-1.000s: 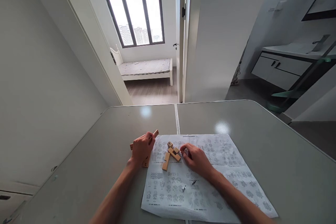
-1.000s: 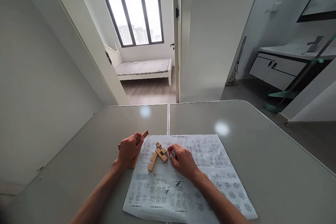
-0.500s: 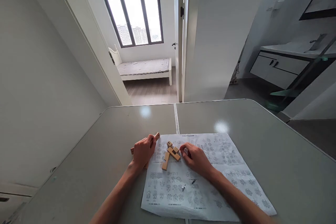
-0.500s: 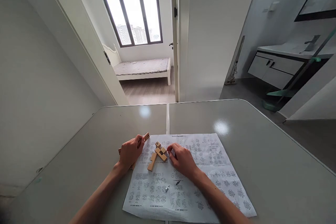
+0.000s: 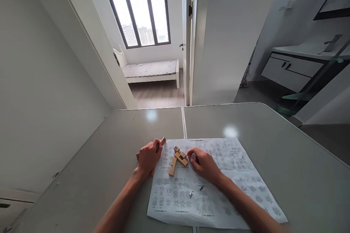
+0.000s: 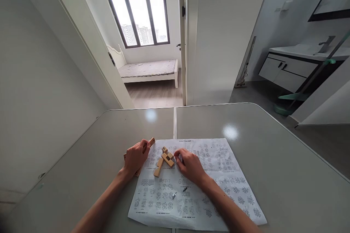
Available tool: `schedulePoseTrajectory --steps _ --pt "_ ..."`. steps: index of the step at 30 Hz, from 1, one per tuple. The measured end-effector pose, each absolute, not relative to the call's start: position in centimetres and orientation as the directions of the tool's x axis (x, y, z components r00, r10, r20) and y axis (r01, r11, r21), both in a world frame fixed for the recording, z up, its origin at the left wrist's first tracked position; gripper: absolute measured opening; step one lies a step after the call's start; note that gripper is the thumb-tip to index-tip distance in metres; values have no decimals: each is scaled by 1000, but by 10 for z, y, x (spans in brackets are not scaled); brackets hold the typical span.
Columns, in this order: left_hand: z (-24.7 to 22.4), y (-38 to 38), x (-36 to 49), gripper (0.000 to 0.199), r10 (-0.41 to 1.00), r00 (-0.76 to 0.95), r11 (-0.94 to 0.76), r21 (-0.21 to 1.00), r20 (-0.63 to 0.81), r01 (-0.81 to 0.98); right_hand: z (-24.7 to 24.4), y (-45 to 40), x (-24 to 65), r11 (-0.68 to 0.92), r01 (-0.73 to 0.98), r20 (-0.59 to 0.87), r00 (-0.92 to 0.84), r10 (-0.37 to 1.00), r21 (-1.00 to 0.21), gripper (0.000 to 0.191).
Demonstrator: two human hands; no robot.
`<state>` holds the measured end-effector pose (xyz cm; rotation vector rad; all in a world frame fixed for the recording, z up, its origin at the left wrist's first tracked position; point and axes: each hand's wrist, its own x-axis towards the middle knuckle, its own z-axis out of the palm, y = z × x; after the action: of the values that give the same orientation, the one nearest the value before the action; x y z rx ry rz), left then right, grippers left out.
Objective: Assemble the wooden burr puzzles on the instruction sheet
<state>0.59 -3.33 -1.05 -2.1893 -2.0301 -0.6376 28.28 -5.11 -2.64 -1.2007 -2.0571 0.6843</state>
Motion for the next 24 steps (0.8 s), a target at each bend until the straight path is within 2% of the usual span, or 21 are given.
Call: schedulePoseTrajectory --steps 4,12,18,24 --pt "-7 -32 7 25 927 12 -131 293 374 947 -25 -51 283 442 547 271 -367 890 -710 17" --pt "11 -27 1 26 893 -99 -168 528 440 832 -28 -51 283 437 534 265 -370 890 -724 17" --pt "18 -29 -9 27 904 12 -296 607 426 737 -26 -51 283 440 526 263 -378 888 -728 17" --pt "24 -33 -1 26 926 83 -348 745 369 568 -29 -50 283 441 532 261 -380 887 -723 17"
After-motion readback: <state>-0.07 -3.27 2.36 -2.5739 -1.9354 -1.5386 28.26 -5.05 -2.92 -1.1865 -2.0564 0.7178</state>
